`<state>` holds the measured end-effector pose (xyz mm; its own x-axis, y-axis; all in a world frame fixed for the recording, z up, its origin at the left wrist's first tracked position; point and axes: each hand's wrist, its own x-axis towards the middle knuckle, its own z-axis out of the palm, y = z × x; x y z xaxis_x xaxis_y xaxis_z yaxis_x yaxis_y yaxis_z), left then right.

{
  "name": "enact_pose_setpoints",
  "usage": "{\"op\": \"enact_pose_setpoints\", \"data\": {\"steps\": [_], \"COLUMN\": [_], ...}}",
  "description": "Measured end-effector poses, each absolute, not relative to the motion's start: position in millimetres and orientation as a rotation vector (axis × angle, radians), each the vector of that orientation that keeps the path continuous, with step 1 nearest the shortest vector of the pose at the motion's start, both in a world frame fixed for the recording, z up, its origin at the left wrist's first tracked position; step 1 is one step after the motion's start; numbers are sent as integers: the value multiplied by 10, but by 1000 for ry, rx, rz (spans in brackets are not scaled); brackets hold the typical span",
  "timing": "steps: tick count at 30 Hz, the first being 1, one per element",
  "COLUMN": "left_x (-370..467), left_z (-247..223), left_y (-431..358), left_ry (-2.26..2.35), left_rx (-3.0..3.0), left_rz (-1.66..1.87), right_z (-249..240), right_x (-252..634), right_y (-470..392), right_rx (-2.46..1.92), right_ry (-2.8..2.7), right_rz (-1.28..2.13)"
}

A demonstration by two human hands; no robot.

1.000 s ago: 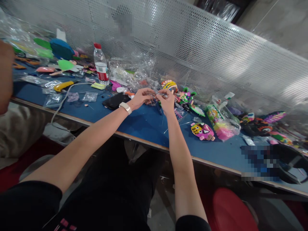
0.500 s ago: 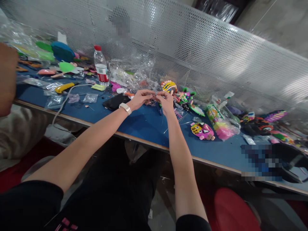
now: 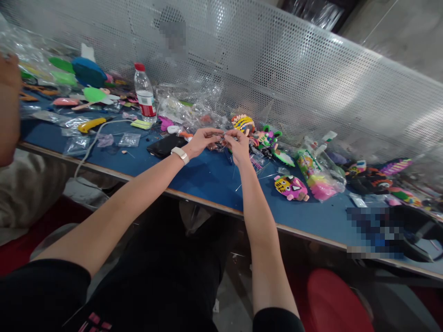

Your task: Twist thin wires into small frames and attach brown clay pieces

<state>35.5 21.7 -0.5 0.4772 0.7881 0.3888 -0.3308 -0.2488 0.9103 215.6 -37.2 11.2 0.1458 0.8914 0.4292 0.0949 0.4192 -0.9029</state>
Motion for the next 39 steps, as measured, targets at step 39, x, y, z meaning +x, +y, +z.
{"op": "enact_pose_setpoints", "data": {"steps": [39], "left_x": [377], "left_z": [-76], "left_y": [286], "left_ry": [444], "left_rx": [1565], "left_rz": [1166], "right_z": [22], "right_x": [2160], "right_y": [-261], "right_rx": [-1022], "right_ry": [-1272], "right_rz": [759]}}
